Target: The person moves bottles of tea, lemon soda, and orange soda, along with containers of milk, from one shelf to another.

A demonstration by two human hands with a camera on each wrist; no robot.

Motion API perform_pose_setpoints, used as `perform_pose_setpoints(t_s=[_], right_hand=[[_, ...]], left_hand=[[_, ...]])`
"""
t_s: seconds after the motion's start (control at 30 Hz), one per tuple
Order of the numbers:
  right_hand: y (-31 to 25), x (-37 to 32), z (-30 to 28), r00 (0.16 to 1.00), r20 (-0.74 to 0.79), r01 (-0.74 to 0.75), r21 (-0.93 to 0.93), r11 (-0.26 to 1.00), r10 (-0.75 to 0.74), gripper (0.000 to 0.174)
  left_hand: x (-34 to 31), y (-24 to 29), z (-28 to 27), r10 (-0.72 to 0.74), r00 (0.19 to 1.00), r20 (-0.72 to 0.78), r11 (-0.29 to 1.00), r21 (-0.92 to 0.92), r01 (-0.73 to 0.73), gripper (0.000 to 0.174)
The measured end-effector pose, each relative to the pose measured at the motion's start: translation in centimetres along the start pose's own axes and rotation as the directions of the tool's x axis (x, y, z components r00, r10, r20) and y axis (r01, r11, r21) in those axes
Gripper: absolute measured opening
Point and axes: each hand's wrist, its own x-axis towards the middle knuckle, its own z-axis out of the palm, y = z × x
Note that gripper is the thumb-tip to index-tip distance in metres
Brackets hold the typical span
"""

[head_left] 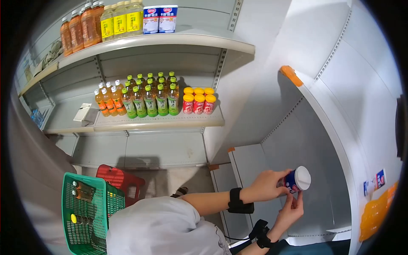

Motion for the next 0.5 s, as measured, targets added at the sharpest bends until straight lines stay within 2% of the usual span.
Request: perform_pose_setpoints(t_s=[0.07,0.17,0.27,0.33,0.4,0.43,0.47,0.5], right_hand=[[0.0,0.3,1.8,0.993,0.025,0.119,-0.003,0.993,-0.118,0.040],[-1.9,0.9,5.1,0.981,0.053,0.186,0.030,0.982,-0.187,0.038],[-5.3,1.5,8.9,0.971,0.083,0.213,0.132,0.968,-0.225,0.039],[-8.5,1.7,11.2,0.961,0.121,0.228,0.154,0.961,-0.248,0.039],[-11.3,2.2,13.7,0.951,0.154,0.245,0.163,0.956,-0.270,0.039],[-12.4,2.4,15.0,0.926,0.149,0.326,0.152,0.933,-0.348,0.038],[-13.6,2.6,16.2,0.893,0.148,0.408,0.138,0.903,-0.426,0.037],[-15.3,2.5,17.3,0.892,0.161,0.404,0.135,0.905,-0.423,0.037]], left_hand=[[0.3,-1.0,-1.7,-0.060,0.998,-0.016,0.996,-0.070,0.059,0.061],[1.0,-1.7,-5.4,-0.025,0.994,-0.104,0.999,-0.029,0.022,0.062],[1.7,-1.3,-10.2,-0.049,0.979,-0.200,0.994,0.082,0.066,0.063],[2.7,-1.6,-13.7,-0.014,0.975,-0.223,0.994,0.105,0.038,0.063],[3.5,-2.1,-16.9,0.080,0.933,-0.350,0.996,0.062,-0.062,0.062],[3.9,-2.3,-18.5,0.146,0.912,-0.384,0.988,0.097,-0.117,0.060],[4.2,-2.2,-20.2,0.132,0.913,-0.385,0.990,0.096,-0.103,0.060],[4.4,-1.5,-22.2,0.154,0.904,-0.398,0.982,0.159,-0.097,0.059]])
